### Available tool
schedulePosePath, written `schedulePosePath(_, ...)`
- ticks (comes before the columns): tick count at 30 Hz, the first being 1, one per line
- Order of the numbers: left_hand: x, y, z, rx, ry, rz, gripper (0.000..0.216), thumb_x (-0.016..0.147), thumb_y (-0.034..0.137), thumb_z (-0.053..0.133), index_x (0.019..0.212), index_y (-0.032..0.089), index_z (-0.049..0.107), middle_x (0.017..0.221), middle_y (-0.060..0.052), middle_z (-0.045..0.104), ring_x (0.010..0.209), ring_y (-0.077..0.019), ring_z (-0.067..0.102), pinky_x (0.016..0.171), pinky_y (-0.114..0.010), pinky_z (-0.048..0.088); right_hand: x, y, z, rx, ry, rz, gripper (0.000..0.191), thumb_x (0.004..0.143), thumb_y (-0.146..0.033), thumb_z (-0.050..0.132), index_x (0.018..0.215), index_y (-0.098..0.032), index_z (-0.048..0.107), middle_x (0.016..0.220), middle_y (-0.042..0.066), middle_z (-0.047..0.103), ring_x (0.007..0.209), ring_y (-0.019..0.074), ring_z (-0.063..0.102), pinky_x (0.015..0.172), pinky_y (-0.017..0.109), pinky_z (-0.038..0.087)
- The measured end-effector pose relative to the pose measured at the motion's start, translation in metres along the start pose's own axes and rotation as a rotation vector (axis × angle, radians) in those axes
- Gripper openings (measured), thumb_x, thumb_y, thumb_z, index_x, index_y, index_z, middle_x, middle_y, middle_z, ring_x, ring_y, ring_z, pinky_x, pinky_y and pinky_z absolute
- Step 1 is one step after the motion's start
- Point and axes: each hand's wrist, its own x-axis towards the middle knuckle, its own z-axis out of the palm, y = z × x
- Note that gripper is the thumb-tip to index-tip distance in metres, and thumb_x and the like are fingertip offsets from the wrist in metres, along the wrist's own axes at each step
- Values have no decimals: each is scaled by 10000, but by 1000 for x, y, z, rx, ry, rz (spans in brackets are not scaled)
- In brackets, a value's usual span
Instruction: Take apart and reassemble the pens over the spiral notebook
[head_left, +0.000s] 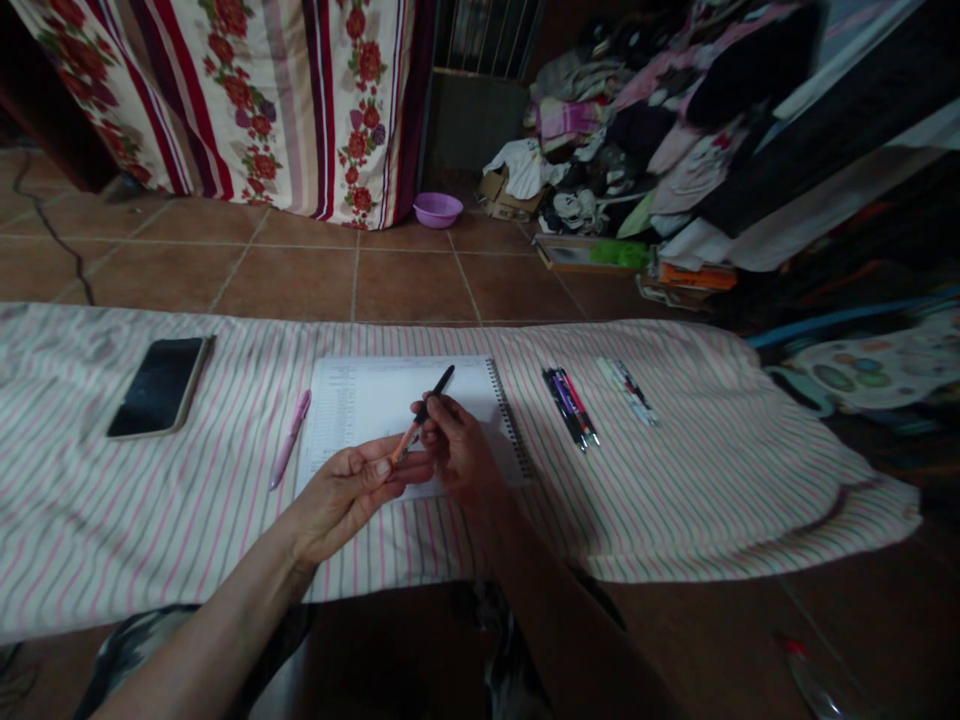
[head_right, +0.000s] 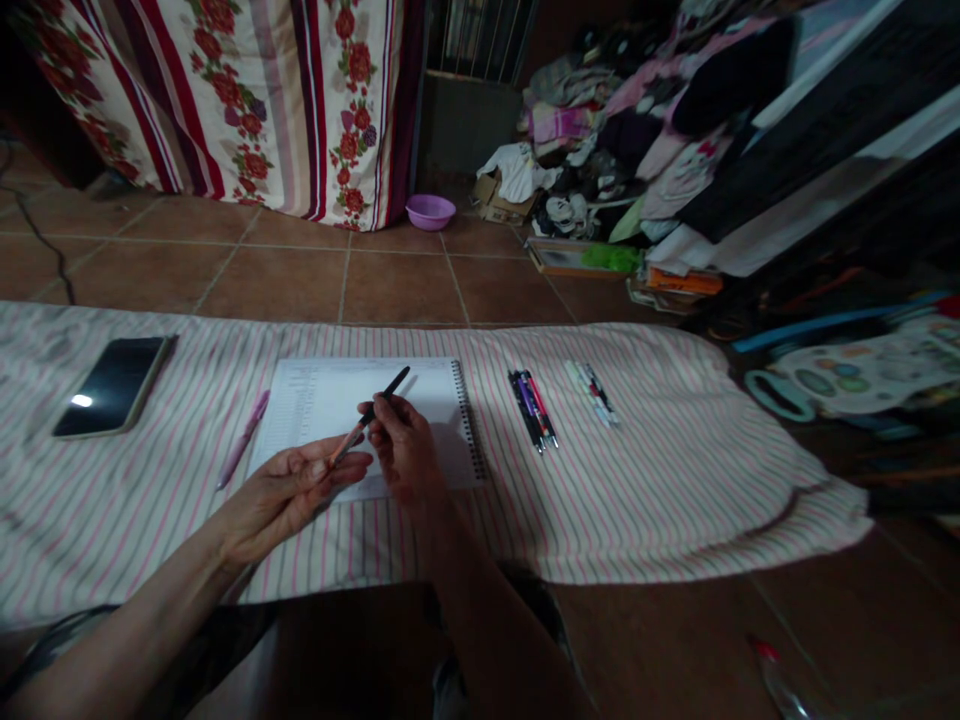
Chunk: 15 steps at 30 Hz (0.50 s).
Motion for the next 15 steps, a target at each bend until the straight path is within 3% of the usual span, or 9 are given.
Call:
schedulePosePath(4,2,-6,-3,20,74,31,252,749,109,646,997,80,676,795,-75,697,696,-113,642,649,-160,484,1,1,1,1,23,-42,170,610,-244,734,710,-161,624,674,-5,675,448,6,446,420,89,392)
schedulePosePath(10,2,-9,1,30,123,67,262,761,128,638,1013,61,658,749,-75,664,622,-92,605,569,-156,465,2,1,0,-26,93,-85,166,606,-250,734,673,-160,611,661,-13,667,444,7,435,402,91,380)
schedulePosePath(15,2,-5,0,-42,117,6,284,759,86,622,1040,45,637,864,-125,670,671,-96,599,512,-127,437,2,4,0,-80,81,-86,190,602,-283,738,678,-163,612,683,-14,665,444,11,432,395,108,374)
